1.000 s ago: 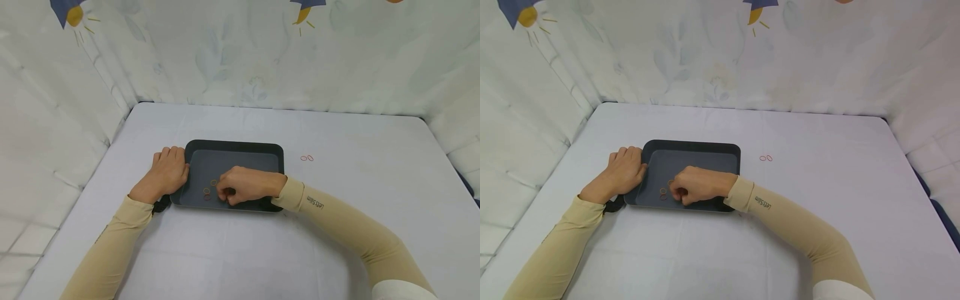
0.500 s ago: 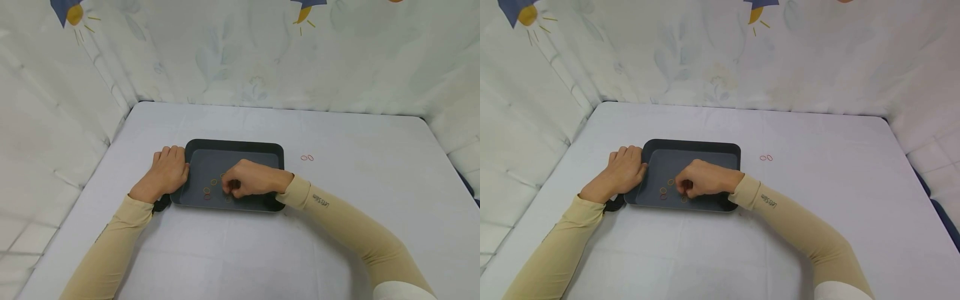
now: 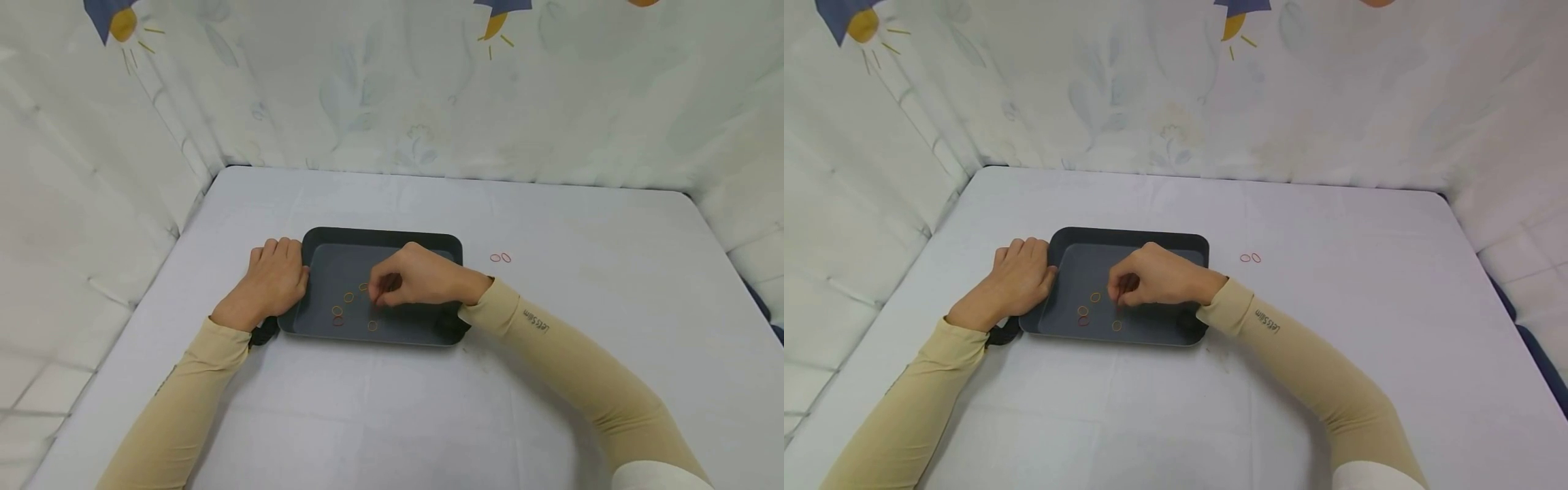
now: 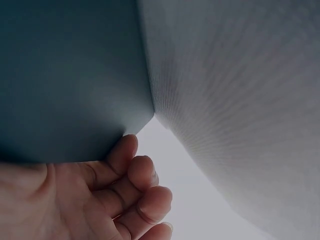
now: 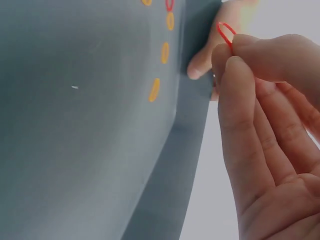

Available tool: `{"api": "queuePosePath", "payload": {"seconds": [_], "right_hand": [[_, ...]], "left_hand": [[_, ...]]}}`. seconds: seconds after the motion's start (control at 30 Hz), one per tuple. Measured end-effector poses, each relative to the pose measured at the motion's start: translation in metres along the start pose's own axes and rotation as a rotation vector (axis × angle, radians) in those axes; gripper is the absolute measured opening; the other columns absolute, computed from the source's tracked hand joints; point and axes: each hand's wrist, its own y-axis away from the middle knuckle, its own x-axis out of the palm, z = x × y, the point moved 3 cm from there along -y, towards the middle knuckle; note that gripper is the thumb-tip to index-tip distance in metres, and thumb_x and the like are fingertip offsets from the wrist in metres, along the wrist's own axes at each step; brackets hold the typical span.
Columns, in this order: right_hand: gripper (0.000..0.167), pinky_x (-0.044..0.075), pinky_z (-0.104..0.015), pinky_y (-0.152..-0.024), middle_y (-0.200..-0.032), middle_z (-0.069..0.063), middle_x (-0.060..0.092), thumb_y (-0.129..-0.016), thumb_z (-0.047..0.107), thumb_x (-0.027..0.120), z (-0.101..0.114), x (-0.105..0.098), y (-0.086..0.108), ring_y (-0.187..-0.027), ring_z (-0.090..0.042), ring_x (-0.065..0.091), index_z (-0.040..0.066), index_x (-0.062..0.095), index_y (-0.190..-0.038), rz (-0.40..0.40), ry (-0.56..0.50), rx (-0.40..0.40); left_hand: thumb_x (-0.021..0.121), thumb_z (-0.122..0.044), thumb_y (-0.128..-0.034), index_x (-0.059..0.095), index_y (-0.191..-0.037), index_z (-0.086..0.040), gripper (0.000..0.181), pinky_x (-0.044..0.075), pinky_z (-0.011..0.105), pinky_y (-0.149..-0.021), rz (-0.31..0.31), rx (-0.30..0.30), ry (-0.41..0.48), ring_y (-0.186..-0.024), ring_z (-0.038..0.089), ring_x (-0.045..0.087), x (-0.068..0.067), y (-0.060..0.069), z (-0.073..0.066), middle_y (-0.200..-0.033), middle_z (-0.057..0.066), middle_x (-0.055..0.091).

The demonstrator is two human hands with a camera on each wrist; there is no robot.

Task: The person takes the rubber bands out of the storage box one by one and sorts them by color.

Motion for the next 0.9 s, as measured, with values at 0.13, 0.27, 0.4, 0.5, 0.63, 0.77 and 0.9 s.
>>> {"api": "queuePosePath", "payload": {"seconds": [0.13,0.27,0.4,0.5,0.63,0.77,0.9], "right_hand": [[0.012,0.06,-0.023,-0.079,-0.091,0.003,0.08,-0.091,0.004,0.071,0.001,-0.006,0.005,-0.086,-0.004,0.075,0.014,0.076,-0.092,-0.03,-0.051,0.006],[0.013,0.061,-0.025,-0.079,-0.091,0.001,0.08,-0.091,0.003,0.071,0.002,-0.012,0.011,-0.088,-0.01,0.077,0.014,0.076,-0.092,-0.069,-0.1,0.008],[0.007,0.062,-0.027,-0.082,-0.096,-0.01,0.079,-0.091,0.002,0.073,0.003,-0.018,0.018,-0.092,-0.024,0.079,0.007,0.076,-0.094,-0.102,-0.167,0.005],[0.005,0.062,-0.028,-0.085,-0.1,-0.018,0.078,-0.091,0.001,0.074,0.002,-0.021,0.023,-0.095,-0.033,0.078,0.002,0.075,-0.096,-0.124,-0.219,0.003],[0.006,0.062,-0.029,-0.086,-0.101,-0.02,0.078,-0.09,0.0,0.076,0.0,-0.025,0.029,-0.095,-0.037,0.077,0.004,0.076,-0.095,-0.163,-0.25,0.002],[0.008,0.062,-0.031,-0.086,-0.101,-0.022,0.078,-0.09,-0.002,0.075,-0.002,-0.029,0.037,-0.096,-0.04,0.077,0.003,0.076,-0.096,-0.2,-0.276,0.003],[0.009,0.062,-0.032,-0.086,-0.101,-0.022,0.077,-0.089,-0.003,0.075,-0.006,-0.033,0.047,-0.096,-0.042,0.076,0.001,0.076,-0.097,-0.233,-0.283,0.017]], "left_hand": [[0.045,-0.015,-0.1045,0.045,-0.107,0.005,0.021,0.032,0.053,-0.086,0.0,-0.002,-0.004,-0.095,0.038,0.039,-0.001,0.0,-0.001,-0.099,0.02,0.046],[0.045,-0.015,-0.1046,0.045,-0.106,0.005,0.02,0.032,0.053,-0.087,0.004,-0.005,-0.007,-0.095,0.038,0.039,-0.001,0.0,0.0,-0.098,0.02,0.046],[0.045,-0.015,-0.1044,0.045,-0.105,0.005,0.02,0.033,0.053,-0.086,0.0,-0.003,-0.006,-0.095,0.038,0.04,0.0,0.001,0.0,-0.098,0.02,0.046],[0.046,-0.015,-0.1043,0.045,-0.104,0.004,0.019,0.033,0.053,-0.085,-0.004,-0.001,-0.006,-0.094,0.038,0.041,0.0,0.001,0.0,-0.097,0.02,0.046],[0.046,-0.015,-0.1042,0.046,-0.105,0.004,0.019,0.034,0.053,-0.085,-0.005,-0.004,-0.004,-0.095,0.039,0.042,0.0,0.001,0.0,-0.098,0.02,0.047],[0.047,-0.015,-0.1041,0.046,-0.106,0.004,0.02,0.035,0.053,-0.085,-0.004,-0.005,-0.006,-0.096,0.039,0.043,0.001,0.001,0.0,-0.098,0.02,0.048],[0.047,-0.015,-0.1034,0.046,-0.104,0.004,0.019,0.034,0.051,-0.082,-0.015,0.003,-0.013,-0.094,0.039,0.044,0.0,-0.001,0.001,-0.096,0.019,0.048]]}}
